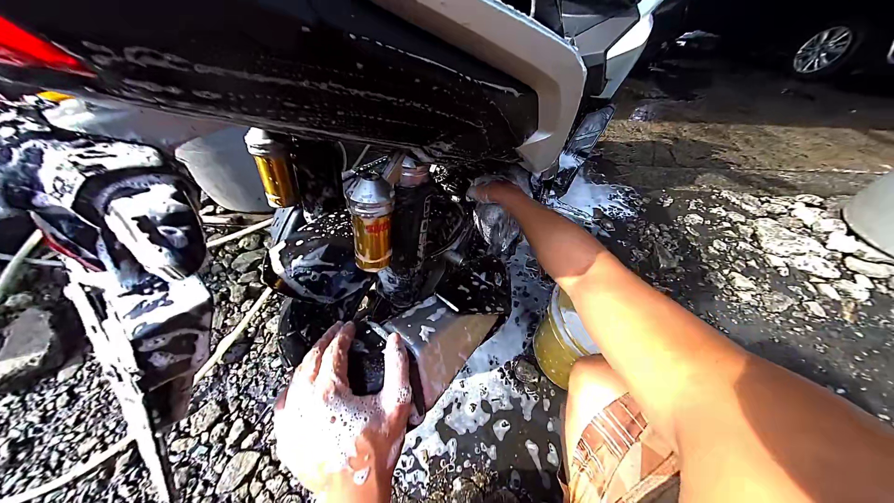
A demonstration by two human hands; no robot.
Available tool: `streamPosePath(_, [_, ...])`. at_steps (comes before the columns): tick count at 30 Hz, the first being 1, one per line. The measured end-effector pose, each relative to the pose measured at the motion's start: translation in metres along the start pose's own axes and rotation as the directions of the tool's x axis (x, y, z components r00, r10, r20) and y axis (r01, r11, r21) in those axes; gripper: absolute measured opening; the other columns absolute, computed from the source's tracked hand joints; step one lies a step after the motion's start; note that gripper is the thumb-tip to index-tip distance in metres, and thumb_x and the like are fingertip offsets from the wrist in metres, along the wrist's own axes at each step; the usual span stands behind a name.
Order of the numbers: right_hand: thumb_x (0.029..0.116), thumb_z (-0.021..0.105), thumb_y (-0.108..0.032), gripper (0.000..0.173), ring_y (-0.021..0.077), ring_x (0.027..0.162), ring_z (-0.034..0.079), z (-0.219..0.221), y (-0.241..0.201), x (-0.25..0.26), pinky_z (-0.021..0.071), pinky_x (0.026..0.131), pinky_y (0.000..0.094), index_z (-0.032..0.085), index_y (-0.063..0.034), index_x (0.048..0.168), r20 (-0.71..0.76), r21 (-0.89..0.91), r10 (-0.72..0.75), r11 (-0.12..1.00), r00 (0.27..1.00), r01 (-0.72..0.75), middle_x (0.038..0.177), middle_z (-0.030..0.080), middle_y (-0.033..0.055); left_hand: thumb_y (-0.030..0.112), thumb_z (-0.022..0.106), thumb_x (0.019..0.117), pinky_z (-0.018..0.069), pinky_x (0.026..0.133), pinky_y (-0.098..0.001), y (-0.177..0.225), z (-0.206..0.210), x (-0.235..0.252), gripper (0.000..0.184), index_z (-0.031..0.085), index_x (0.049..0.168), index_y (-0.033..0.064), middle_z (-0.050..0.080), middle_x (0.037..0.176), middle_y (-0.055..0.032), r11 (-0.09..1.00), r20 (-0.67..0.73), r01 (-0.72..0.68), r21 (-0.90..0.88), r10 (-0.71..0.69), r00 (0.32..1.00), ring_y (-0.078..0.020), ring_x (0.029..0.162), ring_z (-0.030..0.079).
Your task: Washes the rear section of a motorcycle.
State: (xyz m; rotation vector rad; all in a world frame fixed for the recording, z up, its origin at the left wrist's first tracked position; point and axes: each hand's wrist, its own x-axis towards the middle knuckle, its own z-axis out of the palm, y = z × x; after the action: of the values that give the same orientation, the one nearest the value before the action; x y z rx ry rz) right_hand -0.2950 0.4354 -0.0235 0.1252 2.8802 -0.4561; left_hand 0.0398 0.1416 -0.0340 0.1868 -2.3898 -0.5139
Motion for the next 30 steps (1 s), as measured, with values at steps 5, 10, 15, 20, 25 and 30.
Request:
streamPosePath(5, [0.1064,0.041,-0.050,0.062,0.0414,0.142,0.045,0.003,-0.001,-0.018,0.0334,0.115,0.0667,0.058,-0.0018,0.141,-0.056,0.021,0.056,0.998,0.997,-0.055,0.148,0.053,0.0242,0.065,0.051,0.0899,0.0487,0.096,-0.0527,-0.001,0.000,-0.001,0.064,0.076,0.119,0.0145,0.072,0.128,-0.0084,1.000,0.007,-0.004,-0.005,0.004,1.000,-0.0269,0.120,0.067])
streamPosePath(10, [0.1043,0.047,-0.045,0.053,0.0409,0.137,0.050,0.005,0.006,0.015,0.0365,0.110,0.0692,0.066,-0.0046,0.133,-0.011,-0.027,-0.033,0.999,0.999,0.033,0.142,0.059,0.0222,0.064,0.051,0.0897,0.0486,0.096,-0.0533,0.001,0.000,0.001,0.062,0.077,0.117,0.0148,0.073,0.126,-0.0088,1.000,-0.017,0.009,-0.008,-0.009,1.000,-0.0277,0.119,0.067])
streamPosePath(15, [0.1092,0.034,-0.043,0.052,0.0383,0.139,0.051,0.018,0.036,-0.003,0.0353,0.114,0.0651,0.061,-0.0104,0.141,-0.225,-0.081,-0.229,0.973,0.947,0.216,0.144,0.059,0.0183,0.063,0.051,0.0900,0.0490,0.096,-0.0514,0.000,0.002,0.002,0.060,0.077,0.116,0.0155,0.073,0.126,-0.0076,1.000,-0.047,0.015,-0.018,-0.015,0.999,-0.0261,0.119,0.067])
streamPosePath(20, [0.1066,0.044,-0.034,0.045,0.0382,0.136,0.052,0.025,0.036,0.000,0.0384,0.113,0.0626,0.061,-0.0063,0.138,-0.326,0.016,-0.136,0.989,0.935,0.149,0.142,0.060,0.0199,0.061,0.052,0.0904,0.0479,0.098,-0.0533,-0.001,0.002,0.000,0.058,0.077,0.116,0.0154,0.072,0.126,-0.0084,0.999,-0.021,0.022,-0.040,-0.022,1.000,-0.0269,0.120,0.067])
streamPosePath(25, [0.1069,0.039,-0.017,0.044,0.0391,0.140,0.049,0.054,0.047,-0.035,0.0369,0.118,0.0532,0.053,0.0075,0.141,-0.650,0.133,-0.106,0.959,0.752,0.251,0.145,0.054,0.0279,0.060,0.053,0.0906,0.0483,0.099,-0.0522,-0.002,0.001,0.000,0.057,0.077,0.116,0.0147,0.073,0.126,-0.0074,0.998,-0.021,0.020,-0.056,-0.022,1.000,-0.0266,0.120,0.067])
streamPosePath(30, [0.1060,0.040,-0.010,0.039,0.0351,0.131,0.057,0.040,0.011,-0.086,0.0401,0.115,0.0445,0.059,0.0124,0.131,-0.763,0.307,-0.190,0.734,0.617,0.606,0.134,0.061,0.0304,0.059,0.052,0.0909,0.0490,0.096,-0.0531,0.000,0.000,0.001,0.056,0.077,0.115,0.0153,0.073,0.125,-0.0077,0.999,-0.025,0.017,-0.028,-0.018,1.000,-0.0273,0.119,0.067])
